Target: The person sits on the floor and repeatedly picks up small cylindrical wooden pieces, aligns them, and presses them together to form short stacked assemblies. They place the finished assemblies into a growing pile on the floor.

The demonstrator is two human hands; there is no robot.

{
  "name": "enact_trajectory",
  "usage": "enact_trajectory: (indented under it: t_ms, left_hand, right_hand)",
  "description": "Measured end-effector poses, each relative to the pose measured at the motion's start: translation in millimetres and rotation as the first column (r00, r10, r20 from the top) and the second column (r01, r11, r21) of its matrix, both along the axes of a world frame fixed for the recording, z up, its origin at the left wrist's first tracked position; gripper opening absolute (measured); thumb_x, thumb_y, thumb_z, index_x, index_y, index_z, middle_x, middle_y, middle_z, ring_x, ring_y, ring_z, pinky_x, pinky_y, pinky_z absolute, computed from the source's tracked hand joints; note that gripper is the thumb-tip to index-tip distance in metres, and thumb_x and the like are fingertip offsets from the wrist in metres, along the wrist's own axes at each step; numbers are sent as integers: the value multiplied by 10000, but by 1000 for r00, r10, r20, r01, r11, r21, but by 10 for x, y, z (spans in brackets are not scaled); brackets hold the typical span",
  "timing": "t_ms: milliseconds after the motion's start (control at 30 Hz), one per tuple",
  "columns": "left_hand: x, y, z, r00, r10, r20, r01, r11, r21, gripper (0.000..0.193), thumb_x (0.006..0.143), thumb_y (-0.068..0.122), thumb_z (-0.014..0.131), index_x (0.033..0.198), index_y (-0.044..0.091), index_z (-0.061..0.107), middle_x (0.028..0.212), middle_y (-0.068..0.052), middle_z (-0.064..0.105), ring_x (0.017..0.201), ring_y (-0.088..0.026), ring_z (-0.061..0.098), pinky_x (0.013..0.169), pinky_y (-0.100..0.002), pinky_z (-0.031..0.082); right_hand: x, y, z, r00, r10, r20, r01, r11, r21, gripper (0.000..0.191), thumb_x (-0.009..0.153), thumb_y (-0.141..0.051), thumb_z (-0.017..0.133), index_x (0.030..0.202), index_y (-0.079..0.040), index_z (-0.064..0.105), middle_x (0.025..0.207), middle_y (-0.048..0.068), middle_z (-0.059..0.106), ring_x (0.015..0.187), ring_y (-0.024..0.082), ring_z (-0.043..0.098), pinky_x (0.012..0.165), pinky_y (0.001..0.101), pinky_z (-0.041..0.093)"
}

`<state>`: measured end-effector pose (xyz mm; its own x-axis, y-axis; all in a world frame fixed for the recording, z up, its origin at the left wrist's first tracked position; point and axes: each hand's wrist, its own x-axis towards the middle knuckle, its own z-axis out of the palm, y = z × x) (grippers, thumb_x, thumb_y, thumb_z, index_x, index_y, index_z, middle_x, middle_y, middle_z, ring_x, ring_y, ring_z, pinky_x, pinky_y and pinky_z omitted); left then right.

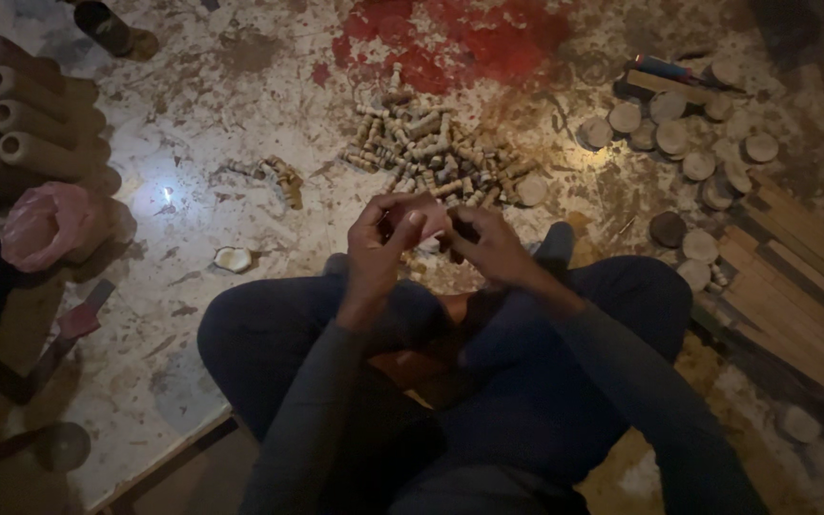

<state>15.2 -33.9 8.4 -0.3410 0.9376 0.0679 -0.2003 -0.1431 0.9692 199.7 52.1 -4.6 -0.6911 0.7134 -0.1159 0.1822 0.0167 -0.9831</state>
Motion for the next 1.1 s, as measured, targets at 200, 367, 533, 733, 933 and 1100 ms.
enact_trajectory:
  t_ms: [200, 367, 533, 733, 933, 1100]
  left_hand:
    - [-51, -95, 147, 723, 360, -589, -379, 920, 97, 261, 997, 121, 715, 1244, 41, 746, 1102, -91, 708, 968, -166, 708, 834, -296, 577]
    - [80, -55, 243, 926, 97, -365, -99, 995, 14, 309, 1081, 207, 637, 1348, 69, 708, 1283, -119, 710, 1169, -193, 688, 983, -321, 567]
    - [-7, -65, 287, 964, -111, 243, 157, 972, -178, 479, 1108, 341, 465, 1430, 36, 647, 1335, -105, 715, 1184, -197, 675, 1028, -333, 526]
    - [6, -7, 202, 969, -163, 185, 191, 971, -146, 482, 1029, 239, 655, 1451, 18, 588, 1325, -125, 694, 1205, -209, 660, 1033, -365, 535]
    - [-10, -12, 66, 958, -252, 137, 269, 955, -122, 454, 1018, 169, 702, 1420, -20, 609, 1240, -125, 726, 1125, -192, 688, 960, -345, 576]
    - [49, -6, 56, 988, -152, 25, 153, 987, -45, 436, 1039, 154, 662, 1427, -24, 570, 1183, -108, 725, 1037, -160, 695, 902, -313, 572]
  right_hand:
    - [-17, -33, -32, 987, 39, -158, -51, 996, -69, 259, 1074, -269, 602, 1101, -19, 664, 853, 10, 665, 756, 79, 641, 674, 269, 541]
    - [-11, -34, -122, 998, 41, 51, -39, 998, -51, 297, 1050, -327, 554, 1093, -53, 659, 780, -7, 593, 666, 78, 559, 579, 284, 484]
    - [23, 53, -273, 998, 58, 29, -58, 998, -4, 404, 1123, -378, 542, 902, -42, 580, 728, -10, 511, 634, 82, 479, 575, 289, 431]
    - [68, 38, -215, 993, 75, -86, -104, 907, -408, 376, 1073, -422, 556, 945, -74, 615, 730, -28, 485, 613, 77, 420, 553, 283, 367]
    - [93, 55, 26, 949, 281, 145, -269, 958, -100, 453, 1078, -463, 525, 1091, -47, 703, 786, -7, 587, 701, 110, 535, 632, 307, 463]
    - [61, 25, 56, 935, 160, 318, -197, 977, 87, 576, 1035, -510, 463, 1478, -153, 560, 938, 26, 654, 817, 166, 619, 718, 353, 513]
